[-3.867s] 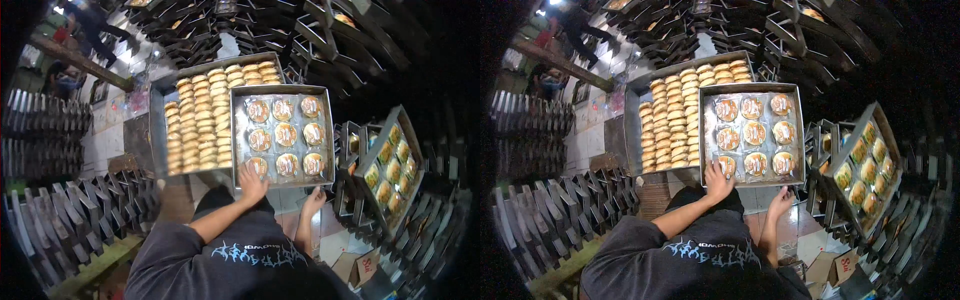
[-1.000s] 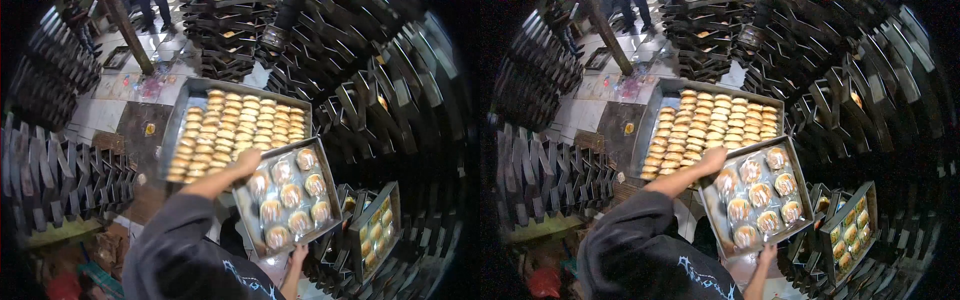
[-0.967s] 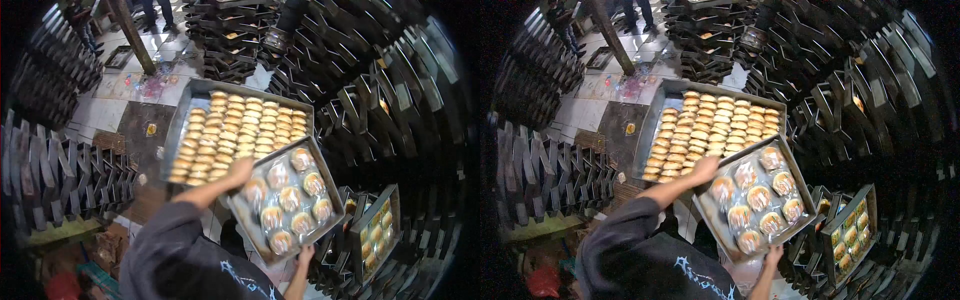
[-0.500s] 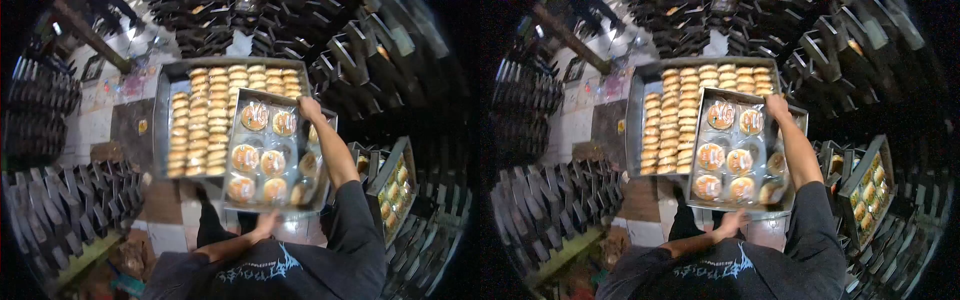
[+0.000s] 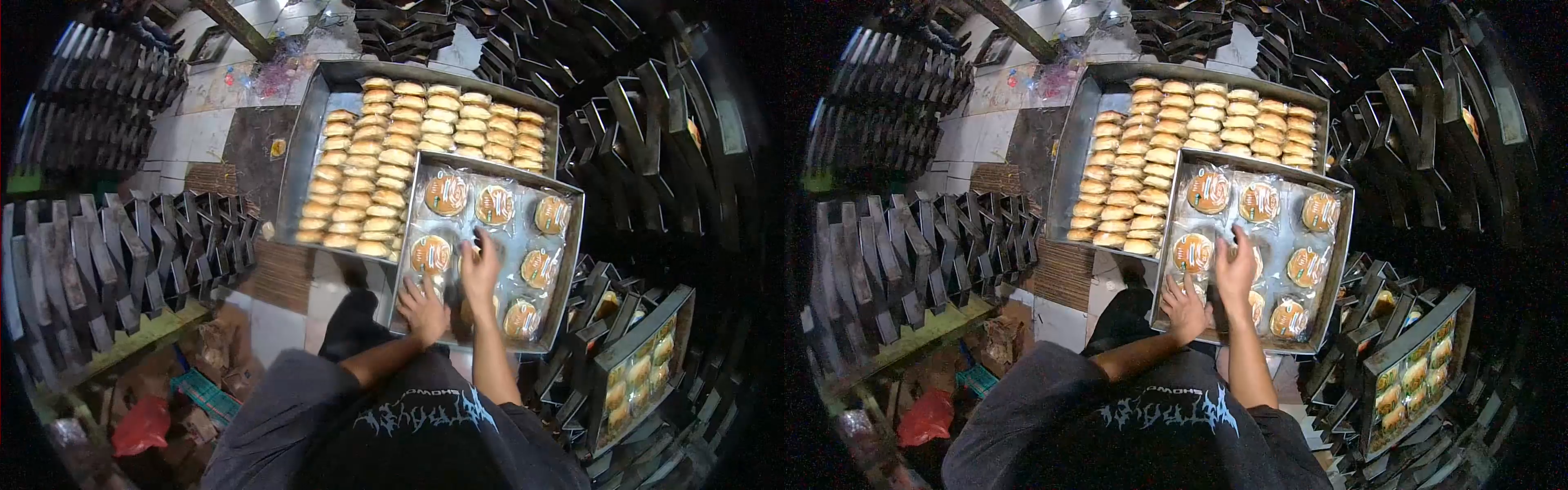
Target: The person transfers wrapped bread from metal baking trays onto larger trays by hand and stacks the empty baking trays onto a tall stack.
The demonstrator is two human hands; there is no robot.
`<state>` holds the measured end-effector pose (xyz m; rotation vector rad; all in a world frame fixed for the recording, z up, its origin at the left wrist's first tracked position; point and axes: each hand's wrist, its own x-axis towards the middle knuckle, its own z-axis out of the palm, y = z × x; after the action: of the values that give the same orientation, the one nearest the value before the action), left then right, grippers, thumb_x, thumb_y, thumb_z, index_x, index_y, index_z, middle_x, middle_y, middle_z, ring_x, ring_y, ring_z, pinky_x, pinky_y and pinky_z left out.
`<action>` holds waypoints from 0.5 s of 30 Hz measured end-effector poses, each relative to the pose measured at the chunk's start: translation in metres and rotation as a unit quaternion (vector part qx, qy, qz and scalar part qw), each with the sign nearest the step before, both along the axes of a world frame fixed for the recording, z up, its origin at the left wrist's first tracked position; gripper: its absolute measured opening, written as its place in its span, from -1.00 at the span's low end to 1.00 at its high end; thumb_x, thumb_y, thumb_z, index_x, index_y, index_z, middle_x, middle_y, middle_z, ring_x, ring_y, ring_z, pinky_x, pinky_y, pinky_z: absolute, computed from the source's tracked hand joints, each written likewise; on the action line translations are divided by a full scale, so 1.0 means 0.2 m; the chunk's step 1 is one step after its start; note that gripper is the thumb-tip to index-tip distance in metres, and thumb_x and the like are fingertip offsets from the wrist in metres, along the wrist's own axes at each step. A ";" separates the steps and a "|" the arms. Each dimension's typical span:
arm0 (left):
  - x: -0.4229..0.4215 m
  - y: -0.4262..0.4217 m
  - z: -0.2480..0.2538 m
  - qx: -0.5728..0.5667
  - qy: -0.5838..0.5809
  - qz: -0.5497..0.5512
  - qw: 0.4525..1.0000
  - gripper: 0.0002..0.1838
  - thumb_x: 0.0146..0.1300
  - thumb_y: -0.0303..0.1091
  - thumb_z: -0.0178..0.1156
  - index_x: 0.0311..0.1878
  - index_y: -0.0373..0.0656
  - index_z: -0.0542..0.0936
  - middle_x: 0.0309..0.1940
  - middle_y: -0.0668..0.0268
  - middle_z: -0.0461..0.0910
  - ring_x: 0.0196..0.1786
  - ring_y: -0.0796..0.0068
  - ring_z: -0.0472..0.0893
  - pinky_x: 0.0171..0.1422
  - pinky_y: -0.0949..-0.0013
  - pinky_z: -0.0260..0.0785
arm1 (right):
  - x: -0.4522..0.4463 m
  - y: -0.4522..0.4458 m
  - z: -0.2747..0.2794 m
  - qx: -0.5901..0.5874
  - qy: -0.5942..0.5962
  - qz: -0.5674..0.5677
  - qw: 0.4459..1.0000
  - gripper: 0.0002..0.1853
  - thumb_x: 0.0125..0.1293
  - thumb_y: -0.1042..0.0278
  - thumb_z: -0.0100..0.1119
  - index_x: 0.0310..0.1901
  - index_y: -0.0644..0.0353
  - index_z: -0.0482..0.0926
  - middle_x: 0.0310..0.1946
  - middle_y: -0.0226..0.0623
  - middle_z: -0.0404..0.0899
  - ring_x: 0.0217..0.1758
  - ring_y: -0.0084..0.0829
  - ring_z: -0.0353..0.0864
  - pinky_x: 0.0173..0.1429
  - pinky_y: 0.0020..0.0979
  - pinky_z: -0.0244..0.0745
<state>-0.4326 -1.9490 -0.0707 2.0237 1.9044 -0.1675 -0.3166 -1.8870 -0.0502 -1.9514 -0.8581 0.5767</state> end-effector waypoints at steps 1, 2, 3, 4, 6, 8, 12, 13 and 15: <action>-0.03 0.04 0.01 -0.072 -0.031 -0.010 0.997 -0.02 -0.16 -0.13 0.43 0.33 -0.13 0.11 0.32 -0.12 0.02 0.25 -0.18 0.17 0.20 -0.12 0.20 | -0.01 0.03 0.00 -0.040 -0.012 0.030 0.999 -0.57 0.25 0.29 0.15 0.10 0.34 0.44 -0.05 0.09 0.54 0.06 0.00 0.51 0.15 -0.20 0.37; -0.06 0.10 0.06 -0.143 -0.063 -0.020 0.987 -0.03 -0.17 -0.14 0.43 0.32 -0.16 0.13 0.30 -0.13 0.04 0.25 -0.21 0.18 0.22 -0.14 0.18 | -0.01 0.05 0.00 -0.039 -0.010 0.033 0.999 -0.57 0.25 0.29 0.15 0.10 0.34 0.44 -0.05 0.09 0.54 0.06 0.00 0.51 0.15 -0.20 0.37; -0.07 0.19 0.17 -0.236 -0.084 0.012 0.968 -0.06 -0.13 -0.16 0.42 0.31 -0.17 0.14 0.29 -0.14 0.07 0.29 -0.11 0.17 0.26 -0.03 0.19 | -0.01 0.06 -0.02 -0.063 -0.005 0.043 0.997 -0.57 0.25 0.28 0.15 0.10 0.34 0.44 -0.04 0.08 0.54 0.06 0.00 0.51 0.16 -0.20 0.37; -0.16 0.25 0.18 -0.233 -0.081 0.020 0.969 -0.06 -0.13 -0.16 0.42 0.31 -0.17 0.14 0.29 -0.14 0.07 0.29 -0.11 0.17 0.26 -0.03 0.19 | -0.01 0.08 -0.04 -0.087 0.002 0.059 0.994 -0.56 0.25 0.28 0.15 0.11 0.34 0.44 -0.03 0.08 0.53 0.06 0.00 0.51 0.16 -0.19 0.36; -0.40 0.40 0.19 -0.439 -0.397 0.019 0.806 -0.03 -0.12 -0.24 0.46 0.33 -0.07 0.08 0.15 0.03 0.29 0.21 0.12 0.33 0.25 0.12 0.24 | -0.02 0.07 -0.08 -0.142 0.017 0.093 0.985 -0.53 0.23 0.26 0.16 0.11 0.35 0.42 0.03 0.07 0.49 0.10 -0.02 0.47 0.18 -0.24 0.35; -0.56 0.86 0.58 -0.565 -0.395 0.027 0.724 -0.08 -0.08 -0.18 0.46 0.29 -0.11 0.10 0.04 0.12 0.39 0.10 0.30 0.42 0.16 0.24 0.33 | -0.10 0.08 -0.02 -0.145 -0.012 0.154 0.977 -0.41 0.18 0.23 0.22 0.20 0.32 0.33 0.13 0.09 0.40 0.22 0.00 0.35 0.28 -0.16 0.23; -0.65 1.99 0.78 -0.358 -0.195 -0.040 0.912 -0.10 -0.10 -0.16 0.42 0.26 -0.21 0.14 0.07 -0.02 0.40 0.15 0.10 0.44 0.23 0.15 0.38 | -0.42 0.24 0.08 -0.342 -0.188 0.221 0.894 -0.17 0.09 0.17 0.31 0.35 0.17 0.12 0.37 0.11 0.03 0.41 0.23 -0.07 0.39 0.19 -0.15; -0.67 2.23 0.63 -0.202 -0.159 -0.115 0.959 -0.12 -0.13 -0.16 0.39 0.25 -0.26 0.20 0.11 -0.09 0.36 0.17 -0.01 0.42 0.25 0.03 0.33 | -0.47 0.27 0.00 -0.372 -0.175 0.202 0.889 -0.16 0.06 0.20 0.32 0.37 0.10 0.12 0.42 0.06 -0.10 0.42 0.27 -0.13 0.39 0.23 -0.17; -0.53 2.69 0.37 -0.131 0.006 -0.232 0.964 -0.27 -0.08 -0.16 0.33 0.18 -0.29 0.37 0.19 -0.03 0.33 0.20 -0.01 0.41 0.18 -0.14 0.30 | -0.52 0.35 -0.07 -0.404 -0.175 0.172 0.881 -0.14 0.04 0.22 0.34 0.37 0.08 0.11 0.43 0.04 -0.14 0.42 0.28 -0.12 0.38 0.23 -0.16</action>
<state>-0.5385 -1.4106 0.0025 2.2413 1.2992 -0.5208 -0.4201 -1.8166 -0.0642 -2.7373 -1.3593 0.9077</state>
